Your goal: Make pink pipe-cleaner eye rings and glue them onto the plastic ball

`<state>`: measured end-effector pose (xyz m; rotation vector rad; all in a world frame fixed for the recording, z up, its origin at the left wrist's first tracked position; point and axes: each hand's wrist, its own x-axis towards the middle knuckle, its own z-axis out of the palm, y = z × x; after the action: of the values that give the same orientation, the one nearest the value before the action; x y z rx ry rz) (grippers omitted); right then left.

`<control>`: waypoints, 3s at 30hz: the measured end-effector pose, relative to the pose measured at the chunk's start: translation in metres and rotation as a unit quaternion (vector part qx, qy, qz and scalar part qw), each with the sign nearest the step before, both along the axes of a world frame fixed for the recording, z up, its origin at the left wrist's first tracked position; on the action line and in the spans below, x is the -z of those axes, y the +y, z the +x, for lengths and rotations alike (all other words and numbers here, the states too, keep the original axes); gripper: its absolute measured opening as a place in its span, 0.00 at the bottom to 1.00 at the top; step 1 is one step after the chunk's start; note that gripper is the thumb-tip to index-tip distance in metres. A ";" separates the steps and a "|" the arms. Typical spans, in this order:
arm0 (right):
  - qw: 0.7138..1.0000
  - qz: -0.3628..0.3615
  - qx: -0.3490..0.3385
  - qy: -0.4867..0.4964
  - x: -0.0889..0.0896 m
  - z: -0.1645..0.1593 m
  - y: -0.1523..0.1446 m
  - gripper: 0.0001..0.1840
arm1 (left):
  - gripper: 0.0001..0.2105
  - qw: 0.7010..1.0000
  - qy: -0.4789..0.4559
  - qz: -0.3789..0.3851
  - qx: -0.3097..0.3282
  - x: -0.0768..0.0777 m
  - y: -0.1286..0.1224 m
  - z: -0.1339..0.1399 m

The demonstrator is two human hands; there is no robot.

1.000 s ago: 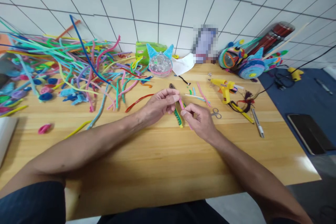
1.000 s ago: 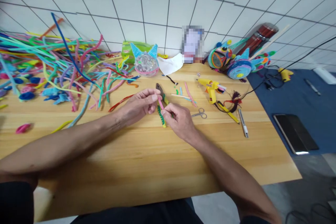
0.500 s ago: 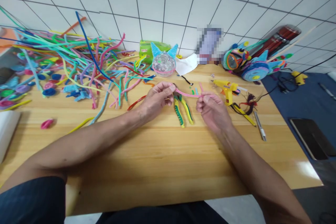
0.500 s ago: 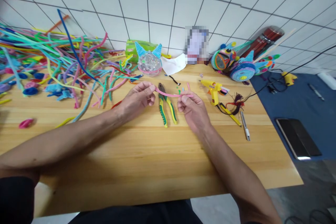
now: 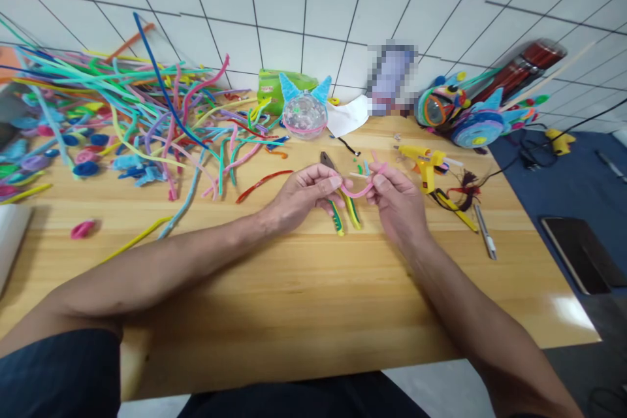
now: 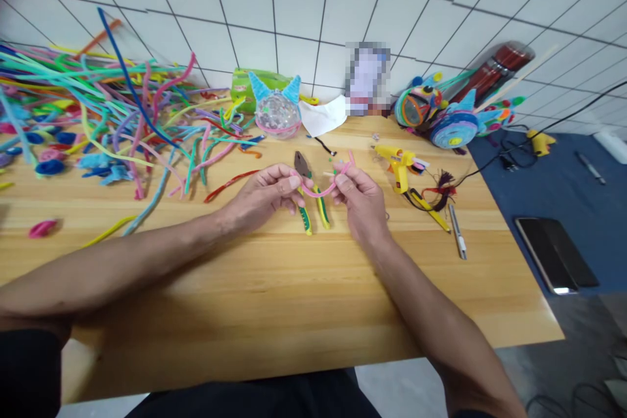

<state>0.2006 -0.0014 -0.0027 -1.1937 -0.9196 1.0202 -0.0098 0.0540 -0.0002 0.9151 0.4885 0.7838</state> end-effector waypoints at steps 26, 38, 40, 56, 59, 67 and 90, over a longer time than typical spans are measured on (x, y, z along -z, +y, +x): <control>0.979 0.020 -0.040 -0.200 -0.017 -0.022 -0.024 0.05 | 0.26 0.996 0.049 -0.018 0.070 0.007 -0.009 0.000; 0.975 0.010 -0.037 -0.219 -0.019 -0.021 -0.026 0.05 | 0.22 0.997 0.026 -0.022 0.068 0.010 -0.007 0.002; 0.974 0.007 -0.041 -0.223 -0.019 -0.021 -0.026 0.06 | 0.21 0.997 0.018 -0.018 0.070 0.011 -0.007 0.002; 0.974 -0.002 -0.063 -0.216 -0.019 -0.019 -0.023 0.07 | 0.18 0.996 0.046 0.033 0.071 0.006 -0.004 0.000; 0.974 -0.004 -0.067 -0.217 -0.019 -0.018 -0.022 0.08 | 0.19 0.995 0.055 0.055 0.069 0.007 -0.003 0.000; 0.974 0.005 -0.075 -0.216 -0.020 -0.019 -0.021 0.09 | 0.19 0.993 0.067 0.063 0.076 0.008 -0.002 0.000; 0.978 -0.006 -0.034 -0.206 -0.021 -0.015 -0.014 0.10 | 0.17 0.997 0.060 0.055 0.019 0.014 0.002 0.003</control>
<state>0.1858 -0.0155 0.0181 -1.4204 -1.2852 0.8454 -0.0068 0.0560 -0.0141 1.0745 0.5355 0.7294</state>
